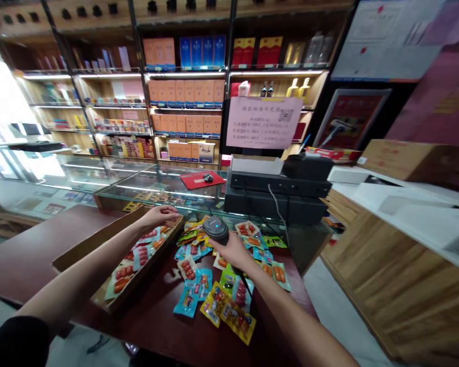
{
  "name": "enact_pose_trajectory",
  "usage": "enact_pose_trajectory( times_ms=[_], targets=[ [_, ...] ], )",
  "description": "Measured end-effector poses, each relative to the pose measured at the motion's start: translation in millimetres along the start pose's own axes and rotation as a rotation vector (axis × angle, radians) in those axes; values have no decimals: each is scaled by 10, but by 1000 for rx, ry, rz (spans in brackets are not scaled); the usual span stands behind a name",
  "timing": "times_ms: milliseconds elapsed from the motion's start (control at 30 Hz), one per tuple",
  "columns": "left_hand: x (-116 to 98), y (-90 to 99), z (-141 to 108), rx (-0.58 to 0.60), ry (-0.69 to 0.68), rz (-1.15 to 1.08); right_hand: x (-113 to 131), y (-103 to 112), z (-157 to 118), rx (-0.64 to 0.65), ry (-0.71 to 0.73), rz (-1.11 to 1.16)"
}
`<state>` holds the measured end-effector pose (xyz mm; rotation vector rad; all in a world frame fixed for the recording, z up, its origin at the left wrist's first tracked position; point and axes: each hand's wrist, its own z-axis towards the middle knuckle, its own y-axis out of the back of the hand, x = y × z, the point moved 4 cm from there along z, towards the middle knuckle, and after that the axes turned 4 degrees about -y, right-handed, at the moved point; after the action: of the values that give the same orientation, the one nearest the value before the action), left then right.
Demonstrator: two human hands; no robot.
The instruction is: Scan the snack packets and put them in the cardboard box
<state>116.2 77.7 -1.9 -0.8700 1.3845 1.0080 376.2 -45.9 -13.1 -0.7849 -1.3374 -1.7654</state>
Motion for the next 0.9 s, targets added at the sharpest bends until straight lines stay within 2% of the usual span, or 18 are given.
enact_pose_trajectory(
  times_ms=[67,233,367,467,633,767,900],
  targets=[
    [38,-332,112,70,0,5,-70,125,-57,-19,-4,-3],
    [162,-1095,319,209,0,-19,-274,397,-243,-34,-129,-68],
    [269,-1469,365,285,13,-34,-407,583,-375,-138,-148,-127],
    [381,-1561,390,300,31,-34,-495,660,-442,-189,-171,-141],
    [555,-1512,507,284,-38,76,-591,683,-489,-183,-245,-149],
    [657,-1496,542,297,-203,502,-593,643,-504,-171,-292,-190],
    [741,-1617,420,425,-371,948,-553,578,-534,-157,-368,-179]
  ],
)
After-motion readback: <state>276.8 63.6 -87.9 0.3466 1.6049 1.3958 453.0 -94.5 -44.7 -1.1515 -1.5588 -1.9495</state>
